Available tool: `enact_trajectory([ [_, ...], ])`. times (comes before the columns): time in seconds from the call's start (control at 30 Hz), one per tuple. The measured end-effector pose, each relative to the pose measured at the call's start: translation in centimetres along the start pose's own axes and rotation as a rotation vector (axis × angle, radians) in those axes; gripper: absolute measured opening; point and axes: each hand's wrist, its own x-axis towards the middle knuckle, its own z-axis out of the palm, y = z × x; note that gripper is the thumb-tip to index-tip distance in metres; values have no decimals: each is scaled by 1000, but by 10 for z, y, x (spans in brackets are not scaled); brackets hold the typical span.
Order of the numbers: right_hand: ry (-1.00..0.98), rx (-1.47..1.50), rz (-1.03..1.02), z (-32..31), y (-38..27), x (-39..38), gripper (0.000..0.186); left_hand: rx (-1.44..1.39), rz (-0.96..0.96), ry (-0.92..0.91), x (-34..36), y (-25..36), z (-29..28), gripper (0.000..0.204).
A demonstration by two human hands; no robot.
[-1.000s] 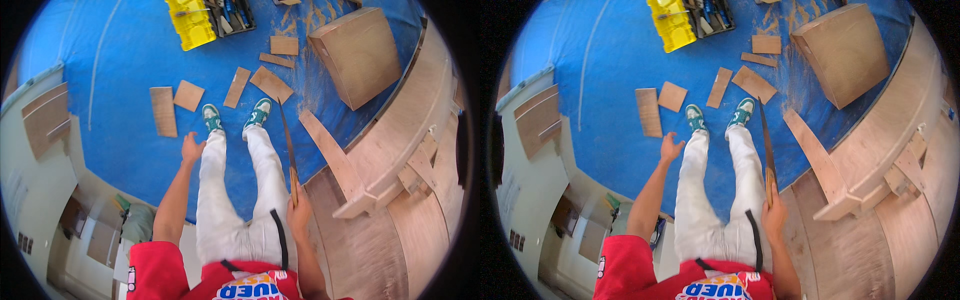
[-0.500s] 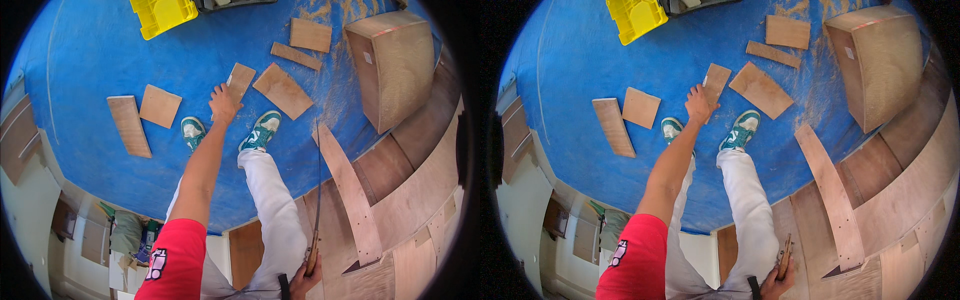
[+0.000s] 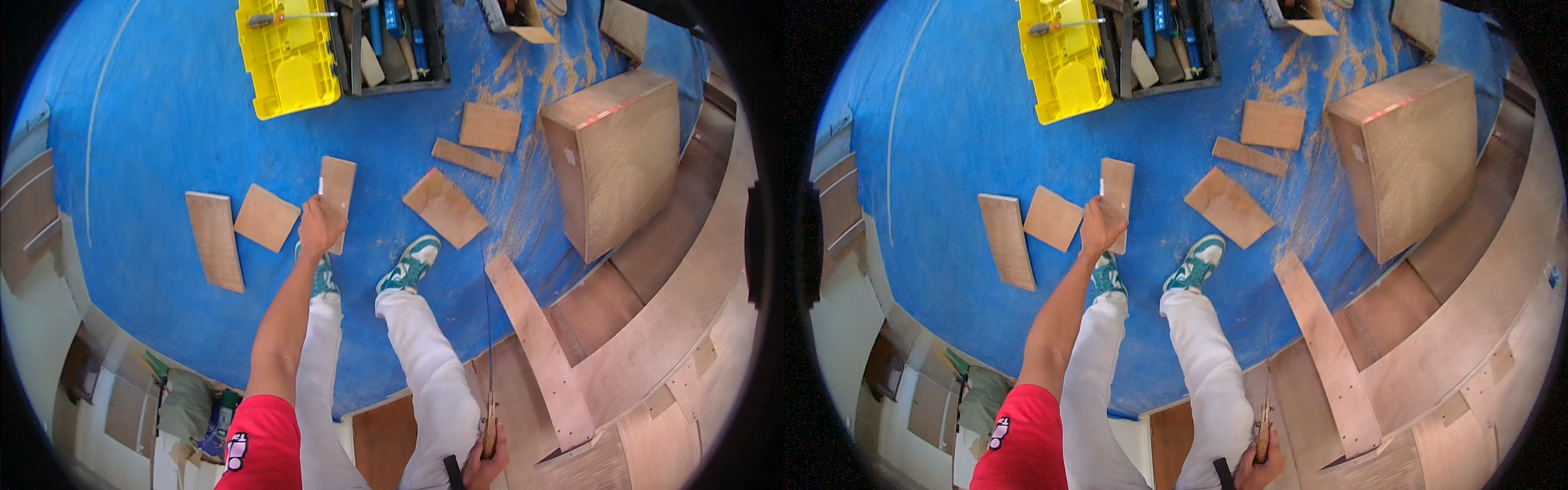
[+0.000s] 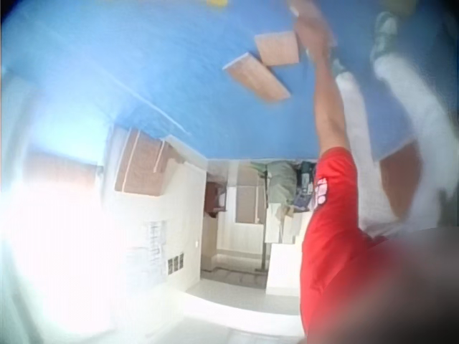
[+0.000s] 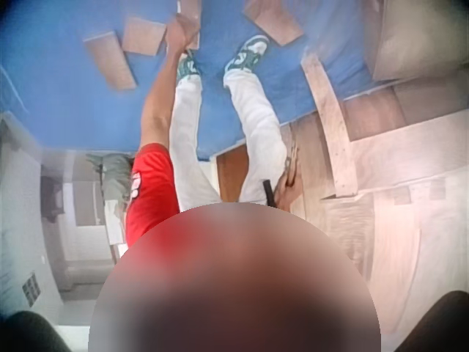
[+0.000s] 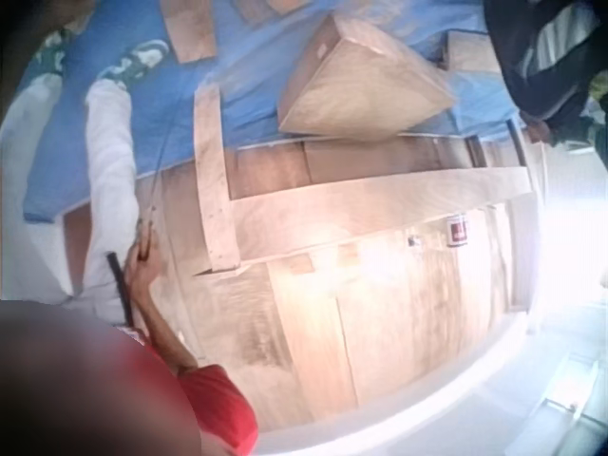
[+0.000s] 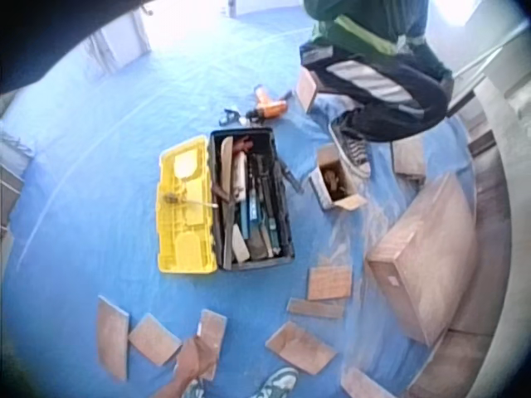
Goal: The person uses a hand saw to cut small rectangular wood pieces. They hold the wood with one hand and saw with the other, then place the cut pieces on the floor. The person later sits on the floor and arranges the cut wood pieces.
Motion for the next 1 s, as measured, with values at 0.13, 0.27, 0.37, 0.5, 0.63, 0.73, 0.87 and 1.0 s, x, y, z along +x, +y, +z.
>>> enact_trajectory([
  [0.13, 88, -11, -113, -3, -11, 4, 48, 97, 141, 123, 27, -3, -10, 103],
  [0.27, 95, -18, 52, 0, -18, 4, 42, 286, -77, 356, 59, -32, -42, 133],
  [0.37, 147, -70, 22, -2, -28, 5, 33, 365, -280, 284, 67, -55, -64, 149],
  [0.5, 91, -67, 193, -9, -41, 3, 20, 343, -273, 226, 60, -72, -71, 150],
  [0.63, 91, -36, 182, -10, -46, 5, 23, 358, -229, 201, 56, -81, -74, 139],
  [0.73, 123, -44, 127, -8, -46, 7, 27, 295, -179, 206, 45, -95, -80, 110],
  [0.87, 31, -80, 59, -7, -39, 5, 34, 173, 220, 465, -10, -118, -77, 41],
  [1.0, 94, 12, -98, 0, -18, 2, 38, 39, 182, -21, -70, -121, -79, 35],
])
